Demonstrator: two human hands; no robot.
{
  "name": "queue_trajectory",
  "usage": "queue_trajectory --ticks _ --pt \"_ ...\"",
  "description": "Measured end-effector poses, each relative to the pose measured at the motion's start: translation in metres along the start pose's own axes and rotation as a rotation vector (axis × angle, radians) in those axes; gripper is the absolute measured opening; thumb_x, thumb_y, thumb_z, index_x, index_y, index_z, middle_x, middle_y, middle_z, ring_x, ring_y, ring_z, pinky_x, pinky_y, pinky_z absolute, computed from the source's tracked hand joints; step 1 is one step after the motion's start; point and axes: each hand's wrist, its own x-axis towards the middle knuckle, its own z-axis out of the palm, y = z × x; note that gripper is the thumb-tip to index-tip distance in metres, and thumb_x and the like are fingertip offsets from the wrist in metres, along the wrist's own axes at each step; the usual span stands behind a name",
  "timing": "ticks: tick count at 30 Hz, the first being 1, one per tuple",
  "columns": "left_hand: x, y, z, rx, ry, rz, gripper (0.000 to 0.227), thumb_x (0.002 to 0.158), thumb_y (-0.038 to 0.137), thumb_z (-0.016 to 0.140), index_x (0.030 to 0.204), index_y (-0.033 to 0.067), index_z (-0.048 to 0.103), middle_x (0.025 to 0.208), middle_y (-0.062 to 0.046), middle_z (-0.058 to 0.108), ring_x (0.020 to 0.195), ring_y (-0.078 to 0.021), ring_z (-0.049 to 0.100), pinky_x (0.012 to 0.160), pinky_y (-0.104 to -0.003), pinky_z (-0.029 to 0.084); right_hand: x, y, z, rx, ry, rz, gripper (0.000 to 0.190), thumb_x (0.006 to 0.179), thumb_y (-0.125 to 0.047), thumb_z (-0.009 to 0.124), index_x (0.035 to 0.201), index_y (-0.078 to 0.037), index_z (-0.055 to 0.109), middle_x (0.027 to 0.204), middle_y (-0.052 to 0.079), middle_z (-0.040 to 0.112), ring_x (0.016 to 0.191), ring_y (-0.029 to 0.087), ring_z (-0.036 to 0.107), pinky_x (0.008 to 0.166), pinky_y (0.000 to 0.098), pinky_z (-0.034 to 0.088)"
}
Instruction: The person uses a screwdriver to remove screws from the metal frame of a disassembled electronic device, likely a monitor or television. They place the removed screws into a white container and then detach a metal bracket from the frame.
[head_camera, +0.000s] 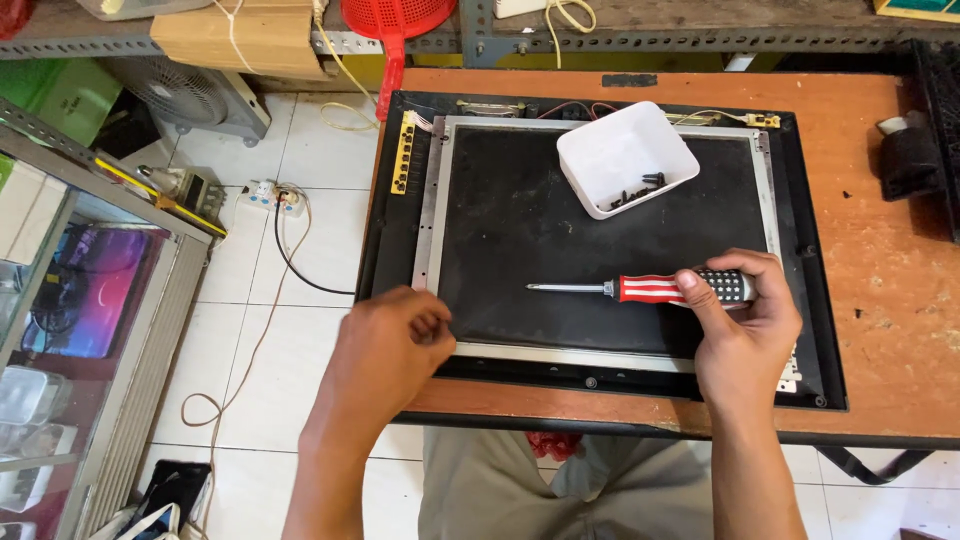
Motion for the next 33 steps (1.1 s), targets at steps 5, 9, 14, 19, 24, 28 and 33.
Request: queue_trajectory --ticks 5,9,14,19,24,28,33 --pt "0.002 0.014 -0.012 -0.104 0.135 0.413 0.013 0.075 0.000 0.073 0.079 0.0122 0.074 0.074 0.003 0.069 0.059 -0.0084 0.060 0.060 -0.022 0.054 0.001 0.000 0.000 0.007 0.002 -0.003 0.020 0.097 -0.010 0.080 0.108 -0.010 0.063 0.111 0.003 0.058 0.103 0.011 0.055 0.083 0.0213 0.041" --pt "0.033 0.051 -0.009 -0.310 0.214 0.597 0.014 0.087 -0.001 0.071 0.095 0.0100 0.074 0.088 0.000 0.070 0.073 -0.0114 0.065 0.072 -0.026 0.053 -0.001 0.001 0.001 -0.005 0.002 -0.016 0.020 0.097 -0.010 0.080 0.108 -0.010 0.063 0.111 0.003 0.058 0.103 0.012 0.056 0.082 0.0221 0.041" --pt "0.102 0.108 0.035 -0.322 0.184 0.744 0.007 0.087 0.004 0.070 0.090 0.0102 0.071 0.082 -0.002 0.061 0.071 -0.0183 0.062 0.067 -0.033 0.046 0.002 0.006 0.001 -0.021 0.002 -0.052 0.020 0.097 -0.010 0.080 0.107 -0.010 0.063 0.111 0.004 0.059 0.104 0.013 0.056 0.085 0.0232 0.041" --pt "0.133 0.124 0.035 -0.044 0.164 0.559 0.025 0.084 0.008 0.065 0.102 0.0232 0.073 0.093 -0.003 0.073 0.096 -0.0351 0.074 0.080 -0.054 0.059 0.003 0.007 0.003 0.130 0.035 -0.068 0.026 0.092 -0.002 0.083 0.105 0.001 0.062 0.105 0.010 0.055 0.098 0.014 0.054 0.085 0.0252 0.046" --pt "0.179 0.035 0.023 -0.097 0.426 0.513 0.025 0.089 -0.003 0.059 0.103 0.0117 0.073 0.100 -0.015 0.070 0.102 -0.0456 0.068 0.086 -0.056 0.054 0.004 0.010 0.003 0.207 0.049 -0.013 0.036 0.089 0.003 0.084 0.113 0.003 0.058 0.105 0.012 0.055 0.095 0.017 0.062 0.084 0.0263 0.053" --pt "0.195 -0.024 0.022 -0.202 0.309 0.311 0.034 0.095 -0.005 0.047 0.116 0.0041 0.072 0.109 -0.020 0.072 0.113 -0.0415 0.067 0.098 -0.056 0.050 0.007 0.009 0.004 0.328 0.034 0.042 0.046 0.085 0.009 0.081 0.123 0.007 0.055 0.112 0.023 0.064 0.100 0.024 0.068 0.084 0.0349 0.063" --pt "0.212 -0.031 0.030 -0.133 0.324 0.412 0.036 0.095 -0.002 0.050 0.123 0.0027 0.072 0.118 -0.021 0.072 0.114 -0.0423 0.065 0.101 -0.052 0.049 0.008 -0.008 0.000 0.479 -0.018 0.117 0.034 0.091 0.010 0.068 0.119 -0.001 0.054 0.119 0.024 0.065 0.106 0.031 0.071 0.081 0.0398 0.068"
